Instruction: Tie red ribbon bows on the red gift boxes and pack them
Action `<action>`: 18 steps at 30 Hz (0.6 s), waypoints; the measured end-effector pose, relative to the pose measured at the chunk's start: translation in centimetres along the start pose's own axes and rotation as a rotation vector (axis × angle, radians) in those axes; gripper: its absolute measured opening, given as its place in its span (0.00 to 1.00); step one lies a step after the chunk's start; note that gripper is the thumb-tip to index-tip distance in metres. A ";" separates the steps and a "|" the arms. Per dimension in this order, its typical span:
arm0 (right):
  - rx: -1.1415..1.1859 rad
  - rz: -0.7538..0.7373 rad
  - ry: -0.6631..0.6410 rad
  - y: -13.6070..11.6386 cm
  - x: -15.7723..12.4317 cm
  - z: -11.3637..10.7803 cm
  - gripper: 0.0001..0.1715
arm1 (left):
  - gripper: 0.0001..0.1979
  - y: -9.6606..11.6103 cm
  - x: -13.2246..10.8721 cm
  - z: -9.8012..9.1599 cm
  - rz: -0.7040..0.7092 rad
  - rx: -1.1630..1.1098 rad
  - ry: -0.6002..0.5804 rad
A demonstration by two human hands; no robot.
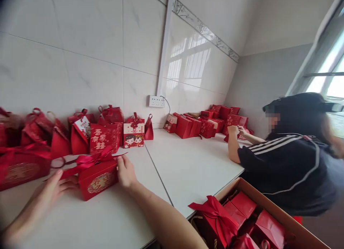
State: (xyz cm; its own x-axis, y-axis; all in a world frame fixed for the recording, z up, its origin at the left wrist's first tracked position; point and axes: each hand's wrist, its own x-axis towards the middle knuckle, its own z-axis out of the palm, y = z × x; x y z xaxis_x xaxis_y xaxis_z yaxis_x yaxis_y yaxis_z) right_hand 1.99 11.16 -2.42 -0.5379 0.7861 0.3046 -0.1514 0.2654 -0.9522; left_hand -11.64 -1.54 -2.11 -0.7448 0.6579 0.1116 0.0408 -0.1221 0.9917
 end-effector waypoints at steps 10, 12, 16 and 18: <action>0.125 0.046 -0.164 -1.8 -0.9 -1.4 0.30 | 0.18 1.7 -1.3 -0.5 0.041 -0.041 -0.100; 0.125 0.062 -0.198 -2.2 -1.2 -1.4 0.28 | 0.16 1.8 -1.5 -0.7 0.045 -0.033 -0.131; 0.178 0.111 -0.299 -2.6 -1.2 -1.5 0.28 | 0.13 2.6 -1.7 -1.1 0.034 -0.025 -0.259; 0.218 0.145 -0.356 -2.6 -1.0 -1.7 0.27 | 0.13 3.3 -1.7 -1.5 0.009 -0.010 -0.358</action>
State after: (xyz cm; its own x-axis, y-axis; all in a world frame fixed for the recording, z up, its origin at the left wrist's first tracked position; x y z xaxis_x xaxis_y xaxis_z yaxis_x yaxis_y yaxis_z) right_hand 4.33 10.65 -0.23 -0.8128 0.5550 0.1771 -0.2046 0.0127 -0.9788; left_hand -11.22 -4.22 0.84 -0.4634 0.8754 0.1378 0.0384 -0.1355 0.9900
